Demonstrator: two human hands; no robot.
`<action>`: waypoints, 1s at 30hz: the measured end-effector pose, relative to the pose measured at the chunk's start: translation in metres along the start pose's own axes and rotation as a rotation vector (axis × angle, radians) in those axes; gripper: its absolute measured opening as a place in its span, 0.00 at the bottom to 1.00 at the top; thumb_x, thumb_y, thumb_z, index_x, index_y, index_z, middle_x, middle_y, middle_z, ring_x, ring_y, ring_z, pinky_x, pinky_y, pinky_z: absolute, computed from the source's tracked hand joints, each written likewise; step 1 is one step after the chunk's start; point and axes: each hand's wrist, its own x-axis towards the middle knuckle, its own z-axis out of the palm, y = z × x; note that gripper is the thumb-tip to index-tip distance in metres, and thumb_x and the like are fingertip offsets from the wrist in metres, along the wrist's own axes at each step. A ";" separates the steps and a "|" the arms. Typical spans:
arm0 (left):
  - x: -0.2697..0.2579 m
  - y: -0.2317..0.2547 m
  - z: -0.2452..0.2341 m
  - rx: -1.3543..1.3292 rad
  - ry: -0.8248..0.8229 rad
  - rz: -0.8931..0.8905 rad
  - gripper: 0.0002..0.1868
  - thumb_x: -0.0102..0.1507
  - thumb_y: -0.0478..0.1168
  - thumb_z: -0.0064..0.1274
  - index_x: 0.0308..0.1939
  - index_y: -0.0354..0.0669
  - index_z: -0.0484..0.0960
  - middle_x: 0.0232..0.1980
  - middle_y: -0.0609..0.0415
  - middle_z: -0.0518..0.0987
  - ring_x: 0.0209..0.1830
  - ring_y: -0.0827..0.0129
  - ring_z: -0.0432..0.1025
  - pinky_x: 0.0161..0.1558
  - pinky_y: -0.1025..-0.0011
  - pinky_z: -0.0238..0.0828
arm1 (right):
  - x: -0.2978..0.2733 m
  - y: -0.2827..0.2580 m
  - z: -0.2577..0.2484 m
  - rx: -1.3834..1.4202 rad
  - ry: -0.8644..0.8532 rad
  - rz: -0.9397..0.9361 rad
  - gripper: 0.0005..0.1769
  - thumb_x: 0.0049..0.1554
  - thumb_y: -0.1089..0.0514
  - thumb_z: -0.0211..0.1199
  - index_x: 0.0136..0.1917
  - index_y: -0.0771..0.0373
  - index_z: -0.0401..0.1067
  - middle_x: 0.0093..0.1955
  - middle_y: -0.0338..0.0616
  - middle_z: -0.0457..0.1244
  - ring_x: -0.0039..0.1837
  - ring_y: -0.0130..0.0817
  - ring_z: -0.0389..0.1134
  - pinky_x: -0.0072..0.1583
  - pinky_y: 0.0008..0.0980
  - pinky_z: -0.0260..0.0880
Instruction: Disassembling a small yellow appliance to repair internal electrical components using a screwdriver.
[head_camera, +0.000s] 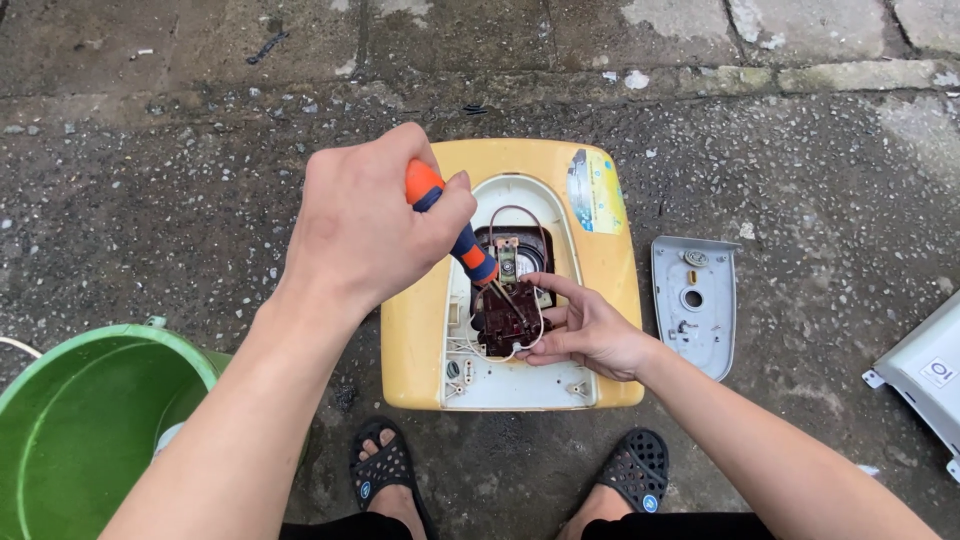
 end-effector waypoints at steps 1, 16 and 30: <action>0.000 0.001 0.001 -0.001 0.000 0.000 0.19 0.63 0.55 0.54 0.28 0.47 0.73 0.20 0.55 0.73 0.25 0.55 0.68 0.34 0.57 0.64 | 0.000 0.000 0.000 -0.001 0.001 0.001 0.54 0.48 0.74 0.68 0.81 0.56 0.49 0.56 0.66 0.69 0.53 0.59 0.75 0.58 0.50 0.78; 0.005 0.005 0.004 0.027 -0.028 0.213 0.21 0.64 0.56 0.54 0.29 0.46 0.68 0.22 0.56 0.74 0.25 0.53 0.70 0.33 0.57 0.63 | 0.001 0.001 0.002 -0.043 -0.015 -0.012 0.53 0.49 0.75 0.67 0.82 0.55 0.49 0.55 0.62 0.70 0.53 0.56 0.75 0.58 0.49 0.79; 0.006 0.029 0.001 -0.281 -0.425 0.158 0.31 0.64 0.32 0.52 0.69 0.61 0.63 0.62 0.47 0.77 0.63 0.54 0.70 0.59 0.57 0.63 | 0.001 0.002 0.005 -0.073 -0.017 -0.048 0.53 0.48 0.74 0.69 0.82 0.59 0.49 0.54 0.63 0.70 0.51 0.52 0.75 0.59 0.51 0.79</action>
